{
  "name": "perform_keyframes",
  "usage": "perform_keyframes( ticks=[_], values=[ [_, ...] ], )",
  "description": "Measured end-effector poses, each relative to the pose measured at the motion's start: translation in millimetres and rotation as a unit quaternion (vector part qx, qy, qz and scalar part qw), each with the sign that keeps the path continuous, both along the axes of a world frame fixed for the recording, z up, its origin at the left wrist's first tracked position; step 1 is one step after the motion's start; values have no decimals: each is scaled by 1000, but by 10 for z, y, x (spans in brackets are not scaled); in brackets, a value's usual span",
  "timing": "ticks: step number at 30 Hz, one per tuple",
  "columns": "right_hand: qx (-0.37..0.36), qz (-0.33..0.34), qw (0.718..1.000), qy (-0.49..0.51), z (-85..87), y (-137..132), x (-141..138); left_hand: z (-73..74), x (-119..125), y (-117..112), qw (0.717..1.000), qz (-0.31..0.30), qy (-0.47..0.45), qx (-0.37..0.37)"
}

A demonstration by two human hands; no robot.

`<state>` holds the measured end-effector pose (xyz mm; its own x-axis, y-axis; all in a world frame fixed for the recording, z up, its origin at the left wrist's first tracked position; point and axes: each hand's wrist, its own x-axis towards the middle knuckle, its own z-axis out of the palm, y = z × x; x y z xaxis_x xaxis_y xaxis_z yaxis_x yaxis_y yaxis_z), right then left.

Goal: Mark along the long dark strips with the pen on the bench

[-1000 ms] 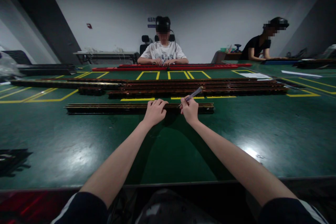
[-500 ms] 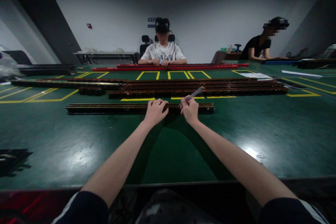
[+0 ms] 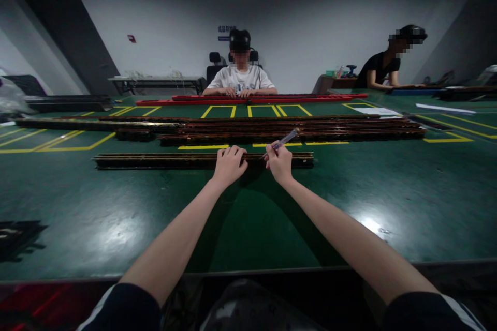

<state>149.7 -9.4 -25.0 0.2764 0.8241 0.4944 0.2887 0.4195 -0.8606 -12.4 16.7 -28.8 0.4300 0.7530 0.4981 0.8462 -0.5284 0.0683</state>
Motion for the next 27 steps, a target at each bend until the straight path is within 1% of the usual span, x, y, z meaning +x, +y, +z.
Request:
perform_keyframes(
  ticks=[6,12,17,23,27],
  values=[
    [-2,3,1000,-1,8,-5,2,2,14,-12,1000,-13,-2,-4],
    [-5,-1,1000,-3,16,-8,-3,23,52,-41,1000,-14,17,-9],
    [-9,-4,1000,-4,3,10,-6,26,65,-54,999,-21,27,10],
    [-2,6,1000,-7,12,-3,-9,22,34,-46,1000,-7,19,6],
    [-2,13,1000,-7,26,-18,-8,46,42,-62,1000,-4,24,-5]
  ],
)
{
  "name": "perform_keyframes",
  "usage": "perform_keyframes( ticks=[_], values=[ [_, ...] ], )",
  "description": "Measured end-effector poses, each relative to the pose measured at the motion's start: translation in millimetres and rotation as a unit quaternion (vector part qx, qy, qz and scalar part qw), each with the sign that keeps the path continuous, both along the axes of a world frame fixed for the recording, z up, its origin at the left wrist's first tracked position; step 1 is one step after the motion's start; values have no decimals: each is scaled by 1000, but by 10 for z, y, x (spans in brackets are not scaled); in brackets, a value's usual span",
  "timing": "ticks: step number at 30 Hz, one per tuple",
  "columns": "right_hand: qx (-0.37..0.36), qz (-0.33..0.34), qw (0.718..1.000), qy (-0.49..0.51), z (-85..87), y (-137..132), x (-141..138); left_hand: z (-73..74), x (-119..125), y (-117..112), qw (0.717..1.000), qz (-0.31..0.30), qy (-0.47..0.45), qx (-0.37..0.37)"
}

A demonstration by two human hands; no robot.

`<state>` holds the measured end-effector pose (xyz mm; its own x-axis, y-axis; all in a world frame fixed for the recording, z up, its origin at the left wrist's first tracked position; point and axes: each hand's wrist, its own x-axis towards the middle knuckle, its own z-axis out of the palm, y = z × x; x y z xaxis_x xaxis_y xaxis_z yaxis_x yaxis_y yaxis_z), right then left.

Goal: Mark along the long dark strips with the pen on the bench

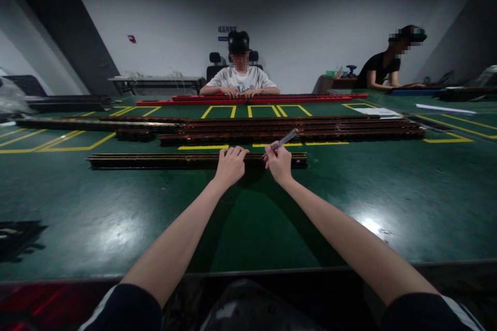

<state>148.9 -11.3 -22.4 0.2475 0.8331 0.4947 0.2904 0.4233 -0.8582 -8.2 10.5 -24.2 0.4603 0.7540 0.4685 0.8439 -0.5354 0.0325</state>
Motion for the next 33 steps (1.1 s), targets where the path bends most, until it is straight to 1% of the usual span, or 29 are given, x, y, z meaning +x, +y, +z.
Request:
perform_keyframes(
  ticks=[6,13,22,33],
  values=[
    [-7,-7,1000,7,-7,7,0,26,8,-14,1000,0,-1,-9],
    [5,-38,999,16,-3,14,11,-8,-12,15,1000,-6,-17,-15],
    [-18,-47,999,4,-24,35,33,-40,-42,43,999,-15,-29,-16],
    [-18,-45,999,6,-3,8,28,-26,-43,33,999,-20,-34,-28]
  ],
)
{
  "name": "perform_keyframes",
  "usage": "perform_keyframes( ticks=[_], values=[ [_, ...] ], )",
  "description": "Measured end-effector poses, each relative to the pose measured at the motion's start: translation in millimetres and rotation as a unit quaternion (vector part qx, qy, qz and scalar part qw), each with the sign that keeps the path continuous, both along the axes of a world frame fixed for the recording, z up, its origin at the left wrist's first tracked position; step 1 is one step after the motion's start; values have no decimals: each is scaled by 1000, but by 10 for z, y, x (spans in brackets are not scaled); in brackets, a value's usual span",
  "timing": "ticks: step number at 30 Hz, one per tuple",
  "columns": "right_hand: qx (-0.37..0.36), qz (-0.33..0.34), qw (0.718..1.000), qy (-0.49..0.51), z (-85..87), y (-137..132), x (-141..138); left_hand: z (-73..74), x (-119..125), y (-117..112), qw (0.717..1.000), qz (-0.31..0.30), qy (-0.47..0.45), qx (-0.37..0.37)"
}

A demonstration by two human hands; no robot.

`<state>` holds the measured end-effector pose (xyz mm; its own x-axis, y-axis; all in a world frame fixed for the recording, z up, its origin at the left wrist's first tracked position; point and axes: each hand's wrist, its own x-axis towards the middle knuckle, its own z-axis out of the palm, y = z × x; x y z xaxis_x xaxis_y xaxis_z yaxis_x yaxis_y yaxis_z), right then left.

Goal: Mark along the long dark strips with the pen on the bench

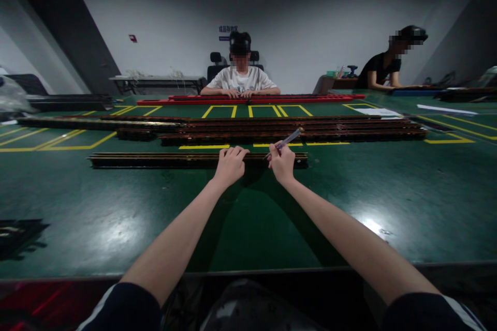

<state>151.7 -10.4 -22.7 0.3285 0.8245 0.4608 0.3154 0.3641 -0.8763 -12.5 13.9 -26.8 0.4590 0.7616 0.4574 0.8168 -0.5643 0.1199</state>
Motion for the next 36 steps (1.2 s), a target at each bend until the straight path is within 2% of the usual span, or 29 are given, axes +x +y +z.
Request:
perform_keyframes(
  ticks=[24,36],
  values=[
    [-3,10,1000,-1,10,-11,-15,10,8,0,1000,16,-7,1],
    [13,11,1000,3,-3,-2,-14,-41,-6,46,1000,7,-3,13]
  ],
)
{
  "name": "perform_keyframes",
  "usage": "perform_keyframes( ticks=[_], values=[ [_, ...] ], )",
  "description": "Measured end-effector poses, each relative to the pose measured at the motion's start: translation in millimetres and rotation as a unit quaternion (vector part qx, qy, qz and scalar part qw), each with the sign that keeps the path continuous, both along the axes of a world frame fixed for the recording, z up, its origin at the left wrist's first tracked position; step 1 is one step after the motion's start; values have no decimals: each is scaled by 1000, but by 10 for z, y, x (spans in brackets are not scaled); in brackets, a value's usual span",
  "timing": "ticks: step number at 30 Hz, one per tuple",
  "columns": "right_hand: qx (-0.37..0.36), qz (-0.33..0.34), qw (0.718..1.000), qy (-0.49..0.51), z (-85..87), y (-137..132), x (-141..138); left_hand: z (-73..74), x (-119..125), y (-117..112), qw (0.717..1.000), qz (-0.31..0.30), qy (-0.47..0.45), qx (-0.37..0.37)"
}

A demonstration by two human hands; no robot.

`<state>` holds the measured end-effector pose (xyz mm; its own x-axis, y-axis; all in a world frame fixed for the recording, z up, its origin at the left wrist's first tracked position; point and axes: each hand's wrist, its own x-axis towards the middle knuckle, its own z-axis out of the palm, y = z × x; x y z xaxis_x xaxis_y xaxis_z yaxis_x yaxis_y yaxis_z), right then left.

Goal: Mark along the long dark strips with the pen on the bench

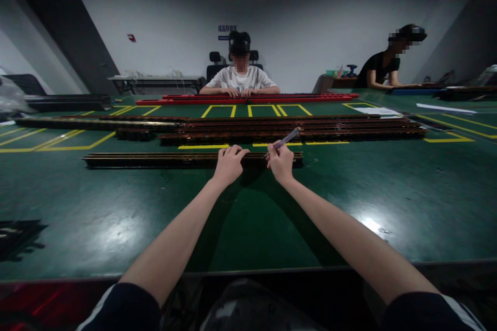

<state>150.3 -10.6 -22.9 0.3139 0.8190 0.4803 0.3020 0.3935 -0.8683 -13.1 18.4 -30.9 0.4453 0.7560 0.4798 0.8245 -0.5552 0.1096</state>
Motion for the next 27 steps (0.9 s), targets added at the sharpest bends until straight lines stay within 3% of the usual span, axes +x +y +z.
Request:
perform_keyframes(
  ticks=[8,27],
  values=[
    [1,-3,1000,-3,2,1,-4,36,-5,-19,1000,1,-2,-21],
    [5,-4,1000,-3,-4,4,-4,52,21,-37,1000,14,24,11]
  ],
)
